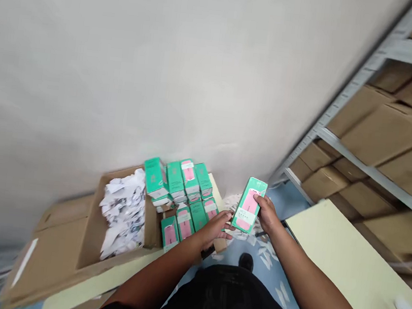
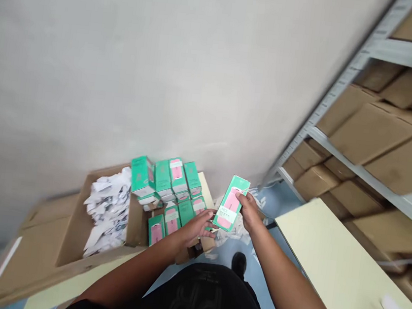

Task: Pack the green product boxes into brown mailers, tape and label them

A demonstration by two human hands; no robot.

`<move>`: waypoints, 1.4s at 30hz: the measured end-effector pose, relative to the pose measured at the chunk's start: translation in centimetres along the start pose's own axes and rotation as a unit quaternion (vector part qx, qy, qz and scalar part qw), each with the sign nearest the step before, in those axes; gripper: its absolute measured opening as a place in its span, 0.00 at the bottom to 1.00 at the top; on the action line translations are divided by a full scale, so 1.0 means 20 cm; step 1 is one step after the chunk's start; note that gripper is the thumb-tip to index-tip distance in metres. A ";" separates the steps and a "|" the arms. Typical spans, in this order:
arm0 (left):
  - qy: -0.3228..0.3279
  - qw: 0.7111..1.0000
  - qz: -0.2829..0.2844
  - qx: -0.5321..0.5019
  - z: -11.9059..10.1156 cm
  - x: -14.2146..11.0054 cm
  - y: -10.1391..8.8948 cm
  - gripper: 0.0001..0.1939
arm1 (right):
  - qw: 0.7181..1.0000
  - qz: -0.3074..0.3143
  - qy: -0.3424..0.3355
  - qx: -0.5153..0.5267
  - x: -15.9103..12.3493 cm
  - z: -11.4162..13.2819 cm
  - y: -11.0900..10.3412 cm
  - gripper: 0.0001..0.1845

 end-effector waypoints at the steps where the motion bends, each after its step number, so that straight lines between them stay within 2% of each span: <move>1: -0.012 1.000 0.010 0.021 0.01 0.03 0.05 0.30 | 0.999 -0.024 -0.024 0.004 -0.04 0.05 -0.08 0.23; 6: -0.061 0.987 0.051 0.141 0.02 0.19 0.33 0.27 | 0.985 -0.133 -0.113 0.007 -0.24 0.29 -0.59 0.25; 10: -0.064 0.966 0.096 0.231 0.03 0.35 0.63 0.22 | 0.956 -0.228 -0.183 -0.012 -0.38 0.45 -1.12 0.27; 14: -0.079 0.955 0.134 0.254 0.09 0.50 1.03 0.21 | 0.907 -0.344 -0.226 -0.089 -0.51 0.56 -1.70 0.29; 17: -0.087 0.941 0.165 0.283 0.15 0.58 1.39 0.19 | 0.883 -0.386 -0.206 -0.169 -0.57 0.63 -2.09 0.31; 20: -0.076 0.920 0.201 0.327 0.20 0.63 1.73 0.18 | 0.862 -0.412 -0.170 -0.242 -0.60 0.67 -2.40 0.33; 22: -0.068 0.906 0.215 0.359 0.23 0.67 1.92 0.18 | 0.849 -0.429 -0.149 -0.269 -0.61 0.69 -2.56 0.34; 24: -0.048 0.890 0.220 0.397 0.24 0.72 2.08 0.19 | 0.844 -0.439 -0.137 -0.277 -0.60 0.70 -2.68 0.34; 26: -0.009 0.872 0.227 0.433 0.25 0.79 2.22 0.19 | 0.850 -0.431 -0.137 -0.270 -0.58 0.70 -2.75 0.34; 29: 0.059 0.845 0.231 0.479 0.21 0.90 2.38 0.19 | 0.874 -0.389 -0.154 -0.246 -0.52 0.70 -2.79 0.34; 33: 0.156 0.797 0.205 0.546 0.10 1.10 2.54 0.23 | 0.900 -0.326 -0.145 -0.249 -0.43 0.68 -2.79 0.35; 35: 0.216 0.765 0.212 0.568 0.05 1.19 2.60 0.24 | 0.909 -0.301 -0.119 -0.261 -0.38 0.67 -2.81 0.38; 38: 0.287 0.705 0.257 0.596 0.03 1.32 2.69 0.21 | 0.913 -0.280 -0.108 -0.278 -0.34 0.66 -2.85 0.42; 42: 0.321 0.610 0.355 0.632 0.06 1.46 2.79 0.19 | 0.904 -0.288 -0.109 -0.297 -0.36 0.66 -2.88 0.48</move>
Point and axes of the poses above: each hand's wrist, its own x-axis towards the middle knuckle, its own y-axis out of the palm, z = x × y, the point moved 5 cm from there along x, towards the middle knuckle, and after that the axes turned 12 degrees about x, right-handed, at the moved point
